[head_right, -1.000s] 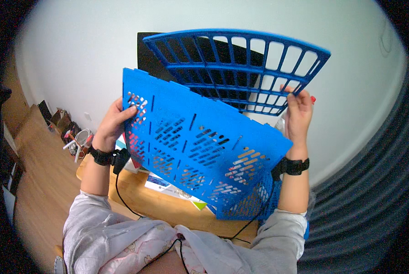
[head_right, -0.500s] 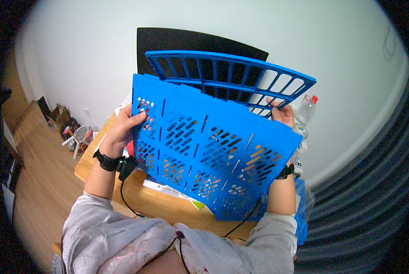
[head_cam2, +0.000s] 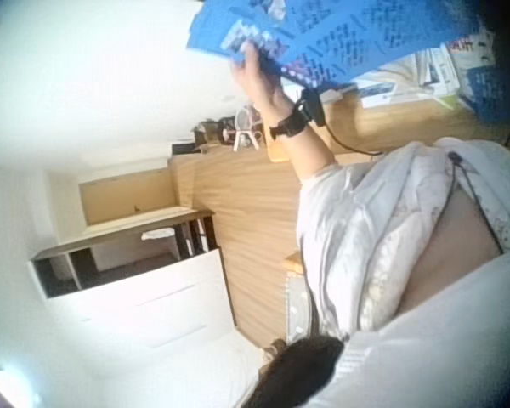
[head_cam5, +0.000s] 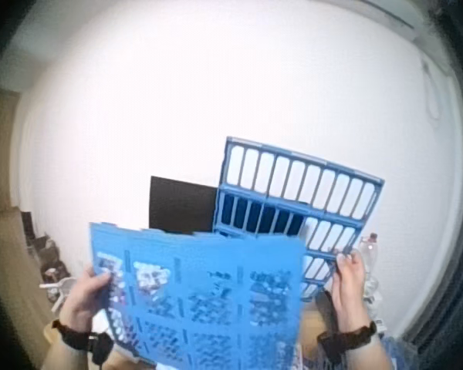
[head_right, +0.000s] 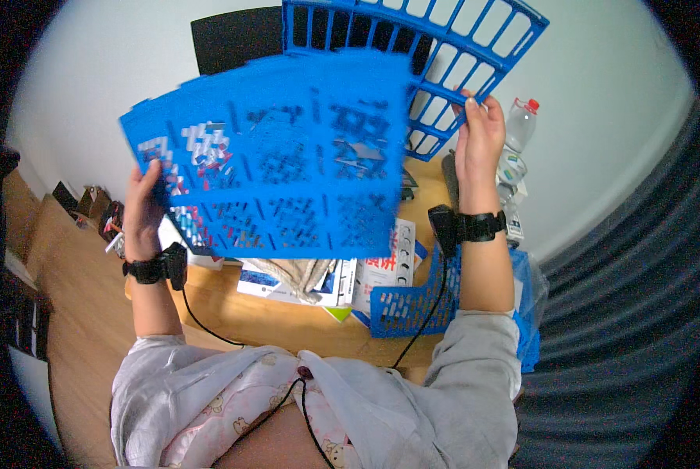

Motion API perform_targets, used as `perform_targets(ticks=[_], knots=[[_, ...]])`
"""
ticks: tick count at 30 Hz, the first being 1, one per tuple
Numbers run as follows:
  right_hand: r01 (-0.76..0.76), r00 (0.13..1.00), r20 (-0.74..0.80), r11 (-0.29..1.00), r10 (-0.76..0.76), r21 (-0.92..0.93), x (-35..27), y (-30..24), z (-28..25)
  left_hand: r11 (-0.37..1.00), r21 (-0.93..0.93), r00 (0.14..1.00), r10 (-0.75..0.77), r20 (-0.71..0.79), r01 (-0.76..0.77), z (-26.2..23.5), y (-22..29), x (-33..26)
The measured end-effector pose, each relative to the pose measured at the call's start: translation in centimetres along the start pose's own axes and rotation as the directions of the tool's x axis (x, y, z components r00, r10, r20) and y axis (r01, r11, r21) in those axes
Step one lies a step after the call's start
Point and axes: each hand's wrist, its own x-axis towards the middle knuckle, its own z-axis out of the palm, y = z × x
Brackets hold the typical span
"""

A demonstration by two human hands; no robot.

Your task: The person assembles a blue plastic basket by hand, snapping together multiple perforated panels. They align and interlock the pieces, then place the assembled basket on the table.

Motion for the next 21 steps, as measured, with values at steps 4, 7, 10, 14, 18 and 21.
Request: perform_targets(ticks=[4,7,10,14,18,21], knots=[[0.003,0.997,-0.073,0.997,-0.008,-0.077,0.0,-0.4,-0.5,0.996,-0.008,0.990,0.086,-0.113,-0.088,-2.8,0.5,-0.2],[-0.007,0.997,-0.083,0.994,-0.002,-0.107,0.1,-0.8,-0.9,0.994,-0.026,0.982,0.099,-0.161,-0.104,-4.3,1.0,0.1],[-0.018,0.995,-0.102,0.994,0.006,-0.111,0.1,-0.9,-1.0,0.996,-0.006,0.987,0.082,-0.140,-0.084,-4.8,0.8,0.1],[-0.020,0.994,-0.109,0.994,0.008,-0.108,-0.1,-1.0,-1.2,0.996,0.012,0.988,0.088,-0.124,-0.088,-5.2,0.4,0.0],[-0.008,0.994,-0.111,0.995,-0.004,-0.100,-0.1,-0.7,-1.8,0.996,-0.001,0.974,0.091,-0.209,-0.093,-6.2,0.4,0.1],[-0.035,0.994,-0.108,0.993,0.022,-0.113,-0.2,-0.3,-2.3,0.989,0.046,0.944,0.146,-0.295,-0.138,-6.7,0.5,0.6]])
